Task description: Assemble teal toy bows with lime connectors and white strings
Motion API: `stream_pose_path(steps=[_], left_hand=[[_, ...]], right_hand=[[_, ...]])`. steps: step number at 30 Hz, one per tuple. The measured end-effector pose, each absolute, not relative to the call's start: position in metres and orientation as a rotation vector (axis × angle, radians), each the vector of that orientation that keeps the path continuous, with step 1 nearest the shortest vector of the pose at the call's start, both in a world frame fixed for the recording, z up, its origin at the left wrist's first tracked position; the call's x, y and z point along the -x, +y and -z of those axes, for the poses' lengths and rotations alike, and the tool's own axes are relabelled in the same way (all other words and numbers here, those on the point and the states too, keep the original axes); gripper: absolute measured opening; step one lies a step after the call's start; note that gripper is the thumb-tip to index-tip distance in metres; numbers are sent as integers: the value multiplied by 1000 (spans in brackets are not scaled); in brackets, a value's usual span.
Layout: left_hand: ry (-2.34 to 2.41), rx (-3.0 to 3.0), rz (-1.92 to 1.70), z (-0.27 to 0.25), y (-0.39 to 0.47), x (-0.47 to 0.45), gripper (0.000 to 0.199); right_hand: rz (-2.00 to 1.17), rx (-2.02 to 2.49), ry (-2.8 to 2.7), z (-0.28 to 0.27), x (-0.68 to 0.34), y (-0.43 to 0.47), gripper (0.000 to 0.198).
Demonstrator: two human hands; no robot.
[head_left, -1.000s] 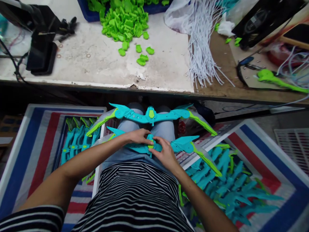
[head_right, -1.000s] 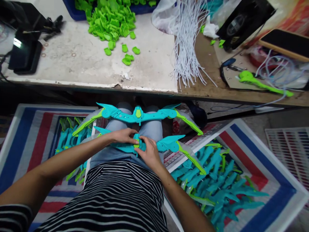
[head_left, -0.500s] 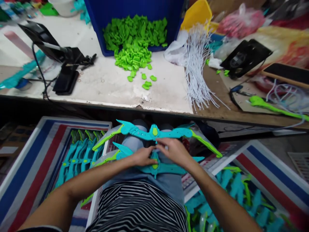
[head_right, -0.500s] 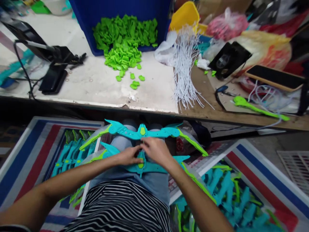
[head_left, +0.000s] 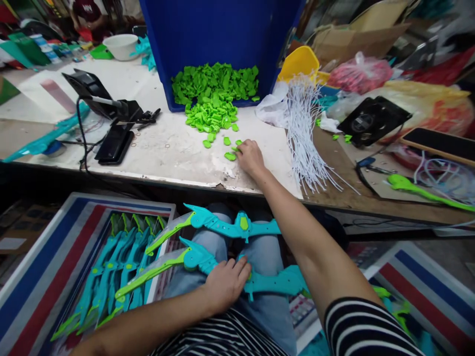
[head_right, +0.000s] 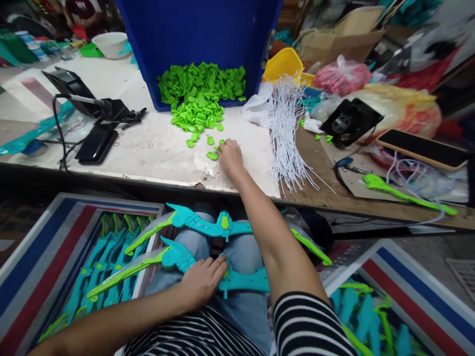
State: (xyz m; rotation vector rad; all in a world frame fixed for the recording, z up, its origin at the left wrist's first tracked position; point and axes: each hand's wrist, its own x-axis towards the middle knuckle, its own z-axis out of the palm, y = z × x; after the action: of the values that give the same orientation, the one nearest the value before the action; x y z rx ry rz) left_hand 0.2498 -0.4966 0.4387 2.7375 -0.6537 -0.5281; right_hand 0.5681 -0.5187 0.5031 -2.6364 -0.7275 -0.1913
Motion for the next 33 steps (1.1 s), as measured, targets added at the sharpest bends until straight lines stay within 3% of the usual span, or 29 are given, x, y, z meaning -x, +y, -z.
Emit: stream_pose_path(steps=[7, 11, 14, 18, 21, 26, 33], left_hand=[[-566, -2369, 964, -474, -477, -289, 41], [-481, -2078, 1202, -450, -470, -307, 35], [-375, -1922, 1210, -427, -466, -312, 32], [-197, -1702, 1271, -417, -462, -310, 36], [-102, -1537, 1319, -420, -462, -310, 44], [-45, -1437, 1355, -422, -462, -311, 47], [-36, -1469, 1333, -419, -455, -311, 41]], right_hand=[[-109, 2533, -311, -513, -527, -576, 36], [-37, 2819, -304, -522, -506, -589, 29], [7, 2921, -361, -524, -504, -596, 36], [172, 2690, -772, -513, -517, -612, 33], [101, 2512, -1063, -500, -528, -621, 26], [119, 2466, -1025, -495, -523, -618, 19], [73, 2075, -1145, -485, -366, -644, 17]])
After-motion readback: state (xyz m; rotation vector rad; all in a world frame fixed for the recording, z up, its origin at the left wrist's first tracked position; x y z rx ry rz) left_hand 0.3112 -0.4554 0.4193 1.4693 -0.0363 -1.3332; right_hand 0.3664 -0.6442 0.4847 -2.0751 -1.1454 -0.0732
